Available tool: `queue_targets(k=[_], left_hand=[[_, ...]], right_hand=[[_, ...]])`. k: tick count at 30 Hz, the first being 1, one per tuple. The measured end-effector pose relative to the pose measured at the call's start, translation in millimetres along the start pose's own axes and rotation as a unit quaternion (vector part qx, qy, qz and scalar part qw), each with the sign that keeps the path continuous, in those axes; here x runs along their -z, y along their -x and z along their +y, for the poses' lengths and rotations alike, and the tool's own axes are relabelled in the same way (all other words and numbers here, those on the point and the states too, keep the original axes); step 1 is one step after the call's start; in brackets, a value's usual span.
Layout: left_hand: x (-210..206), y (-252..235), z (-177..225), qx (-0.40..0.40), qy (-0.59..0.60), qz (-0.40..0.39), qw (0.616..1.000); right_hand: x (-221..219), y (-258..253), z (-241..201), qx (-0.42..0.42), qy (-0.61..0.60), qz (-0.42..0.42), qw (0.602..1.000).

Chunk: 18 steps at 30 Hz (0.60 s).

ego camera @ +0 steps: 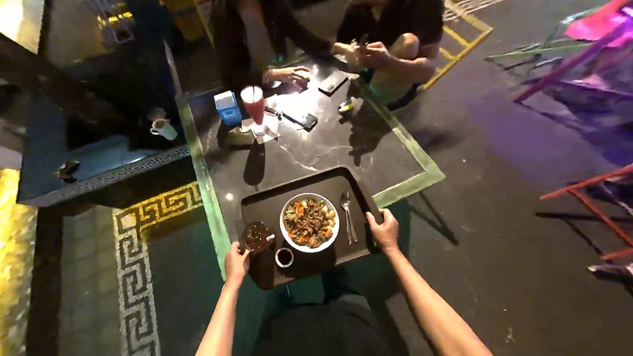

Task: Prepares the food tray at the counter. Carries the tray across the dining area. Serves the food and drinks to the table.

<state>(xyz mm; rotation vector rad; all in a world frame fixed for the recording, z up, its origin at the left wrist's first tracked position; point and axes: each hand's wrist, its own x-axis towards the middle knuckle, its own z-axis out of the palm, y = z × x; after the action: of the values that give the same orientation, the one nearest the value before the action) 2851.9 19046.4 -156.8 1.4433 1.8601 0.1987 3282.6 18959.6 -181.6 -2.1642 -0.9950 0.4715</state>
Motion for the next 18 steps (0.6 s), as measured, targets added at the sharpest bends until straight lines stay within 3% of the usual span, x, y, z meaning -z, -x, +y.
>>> queue_targets(k=[8,18], left_hand=[[-33.5,-50.6,76.1,0.055,0.002,0.011,0.998],[-45.2,-74.2,89.6,0.064,0.053,0.016,0.996]], right_hand=[[-24.6,-118.2,25.8,0.071,0.031,-0.011,0.997],[-33.1,-146.1,21.2,0.057,0.058,-0.004,0.997]])
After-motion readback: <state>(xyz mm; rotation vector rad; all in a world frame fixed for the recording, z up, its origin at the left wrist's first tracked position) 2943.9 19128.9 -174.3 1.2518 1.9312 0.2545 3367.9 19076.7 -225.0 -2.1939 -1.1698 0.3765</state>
